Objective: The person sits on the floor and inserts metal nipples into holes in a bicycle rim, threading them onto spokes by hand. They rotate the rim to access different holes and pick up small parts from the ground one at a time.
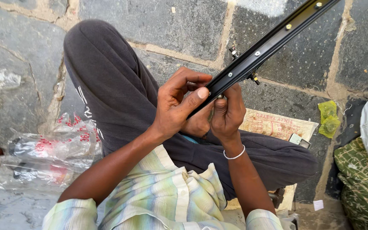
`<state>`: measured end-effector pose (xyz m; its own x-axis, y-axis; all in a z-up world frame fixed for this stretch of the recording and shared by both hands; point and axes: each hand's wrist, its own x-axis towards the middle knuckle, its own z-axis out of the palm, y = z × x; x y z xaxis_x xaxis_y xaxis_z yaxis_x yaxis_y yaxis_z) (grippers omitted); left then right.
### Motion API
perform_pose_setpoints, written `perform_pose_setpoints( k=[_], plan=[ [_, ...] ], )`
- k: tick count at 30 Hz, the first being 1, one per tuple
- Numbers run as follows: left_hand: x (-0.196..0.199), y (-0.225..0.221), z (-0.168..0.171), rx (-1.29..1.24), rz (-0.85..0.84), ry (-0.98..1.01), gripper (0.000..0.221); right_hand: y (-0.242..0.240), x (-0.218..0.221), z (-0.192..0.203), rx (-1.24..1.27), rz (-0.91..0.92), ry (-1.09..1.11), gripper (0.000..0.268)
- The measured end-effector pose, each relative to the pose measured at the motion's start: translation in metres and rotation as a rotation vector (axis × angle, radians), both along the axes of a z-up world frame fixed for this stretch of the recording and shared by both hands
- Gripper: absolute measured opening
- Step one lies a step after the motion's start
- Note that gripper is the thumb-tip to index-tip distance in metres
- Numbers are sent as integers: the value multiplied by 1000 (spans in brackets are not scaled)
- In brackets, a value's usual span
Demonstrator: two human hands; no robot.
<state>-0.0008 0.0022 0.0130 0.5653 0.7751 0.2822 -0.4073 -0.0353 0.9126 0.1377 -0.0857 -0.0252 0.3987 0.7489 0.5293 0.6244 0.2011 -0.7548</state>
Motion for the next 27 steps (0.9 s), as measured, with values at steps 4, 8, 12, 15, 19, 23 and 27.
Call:
perform_pose_setpoints(
  k=[4,8,12,15,19,23,27],
  plan=[
    [4,8,18,173,101,55,30,0,10,11,-53,73,39,24],
    [20,25,26,209,209,391,37,2,10,3,51,-56,117,21],
    [23,24,22,201,230,364,47,11,8,-2,153,-156,169,31],
    [14,9,14,230,217,294,46,13,5,-3,-5,98,538,26],
    [6,1,7,14,200,242,35,9,12,1,25,397,695,31],
    [11,6,12,-117,138,122,30,18,19,12,127,548,901,18],
    [8,1,12,-132,95,111,30,23,8,17,108,327,670,47]
  ],
)
